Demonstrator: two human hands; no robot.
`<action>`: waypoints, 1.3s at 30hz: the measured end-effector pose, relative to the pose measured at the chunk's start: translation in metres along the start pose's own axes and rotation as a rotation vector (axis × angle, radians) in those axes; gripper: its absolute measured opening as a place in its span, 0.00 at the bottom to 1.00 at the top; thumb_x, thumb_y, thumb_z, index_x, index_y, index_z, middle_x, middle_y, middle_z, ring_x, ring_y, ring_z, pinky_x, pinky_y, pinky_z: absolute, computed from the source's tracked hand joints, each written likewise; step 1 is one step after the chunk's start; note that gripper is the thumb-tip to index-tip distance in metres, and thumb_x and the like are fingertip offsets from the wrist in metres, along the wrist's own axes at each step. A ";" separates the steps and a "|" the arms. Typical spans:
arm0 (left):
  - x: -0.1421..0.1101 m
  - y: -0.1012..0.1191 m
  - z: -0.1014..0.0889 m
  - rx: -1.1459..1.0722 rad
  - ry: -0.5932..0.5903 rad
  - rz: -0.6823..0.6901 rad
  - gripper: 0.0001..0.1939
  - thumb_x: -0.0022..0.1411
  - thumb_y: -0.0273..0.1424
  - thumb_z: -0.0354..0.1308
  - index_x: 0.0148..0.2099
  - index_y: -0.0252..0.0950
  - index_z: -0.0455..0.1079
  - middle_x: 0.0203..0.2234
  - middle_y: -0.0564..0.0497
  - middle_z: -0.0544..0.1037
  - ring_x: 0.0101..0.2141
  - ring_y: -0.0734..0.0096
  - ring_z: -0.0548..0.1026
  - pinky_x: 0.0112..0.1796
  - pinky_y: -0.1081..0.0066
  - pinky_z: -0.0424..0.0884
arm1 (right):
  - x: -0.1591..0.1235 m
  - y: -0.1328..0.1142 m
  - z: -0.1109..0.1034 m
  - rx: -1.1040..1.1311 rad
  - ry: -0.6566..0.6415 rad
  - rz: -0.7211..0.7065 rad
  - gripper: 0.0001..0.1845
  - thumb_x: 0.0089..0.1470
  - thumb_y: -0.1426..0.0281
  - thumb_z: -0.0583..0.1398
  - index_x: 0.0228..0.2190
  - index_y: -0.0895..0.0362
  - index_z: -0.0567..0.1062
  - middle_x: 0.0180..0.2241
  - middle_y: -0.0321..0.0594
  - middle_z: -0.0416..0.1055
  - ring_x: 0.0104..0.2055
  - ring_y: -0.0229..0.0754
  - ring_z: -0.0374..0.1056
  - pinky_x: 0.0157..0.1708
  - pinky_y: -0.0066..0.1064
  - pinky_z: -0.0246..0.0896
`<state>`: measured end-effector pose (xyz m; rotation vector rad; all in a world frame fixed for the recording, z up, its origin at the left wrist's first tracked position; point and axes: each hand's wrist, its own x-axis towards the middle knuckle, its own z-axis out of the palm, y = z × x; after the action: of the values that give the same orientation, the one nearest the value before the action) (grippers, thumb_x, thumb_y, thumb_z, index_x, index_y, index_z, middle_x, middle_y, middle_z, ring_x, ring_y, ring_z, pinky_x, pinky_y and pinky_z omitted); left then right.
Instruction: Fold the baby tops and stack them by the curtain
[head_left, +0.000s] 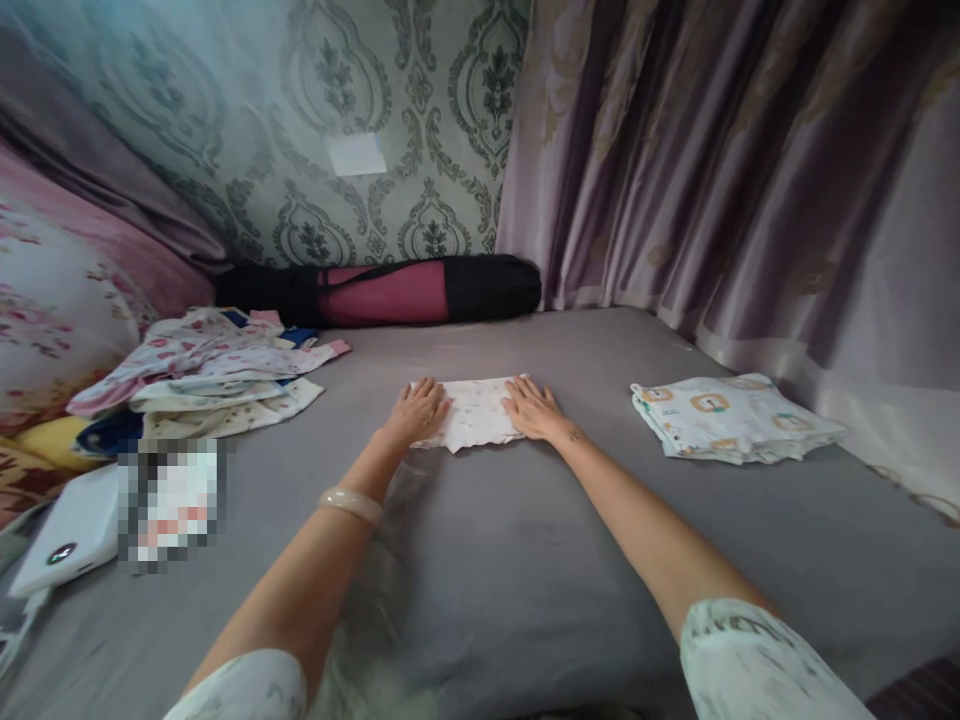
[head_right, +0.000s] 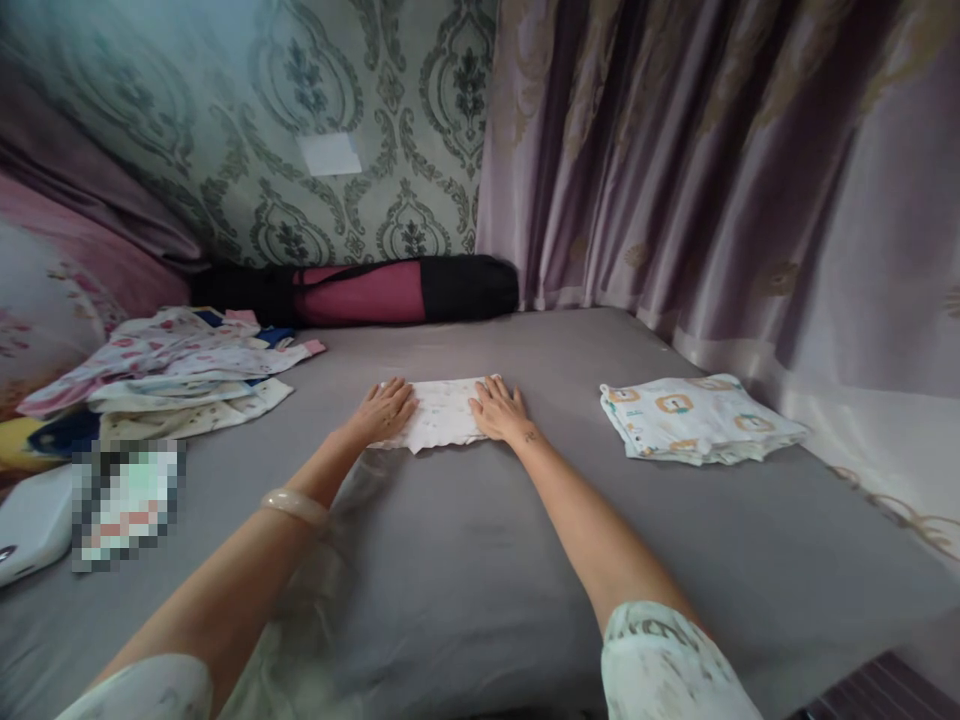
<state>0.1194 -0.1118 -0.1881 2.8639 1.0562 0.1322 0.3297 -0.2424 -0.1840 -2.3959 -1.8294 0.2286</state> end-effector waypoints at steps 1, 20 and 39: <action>-0.002 -0.003 0.003 -0.003 0.008 -0.001 0.26 0.70 0.40 0.36 0.64 0.33 0.56 0.64 0.37 0.57 0.65 0.56 0.51 0.61 0.52 0.48 | 0.000 0.000 0.002 0.008 0.001 0.005 0.32 0.64 0.59 0.39 0.65 0.59 0.51 0.68 0.47 0.43 0.69 0.50 0.36 0.63 0.53 0.37; -0.025 0.053 0.010 0.043 0.133 0.005 0.29 0.70 0.40 0.34 0.66 0.29 0.54 0.65 0.37 0.55 0.66 0.55 0.48 0.63 0.50 0.40 | -0.018 -0.057 0.016 0.004 0.212 -0.123 0.30 0.64 0.64 0.42 0.63 0.65 0.57 0.67 0.51 0.47 0.69 0.50 0.38 0.65 0.49 0.25; -0.016 -0.013 -0.031 -0.136 0.018 -0.513 0.23 0.63 0.47 0.49 0.53 0.40 0.71 0.52 0.41 0.73 0.55 0.45 0.65 0.52 0.52 0.62 | 0.010 0.025 -0.029 0.299 0.103 0.314 0.18 0.61 0.67 0.51 0.42 0.56 0.79 0.43 0.43 0.77 0.45 0.44 0.72 0.39 0.28 0.62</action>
<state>0.0953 -0.1113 -0.1597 2.3850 1.6675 0.1829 0.3614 -0.2390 -0.1606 -2.4141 -1.2662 0.3698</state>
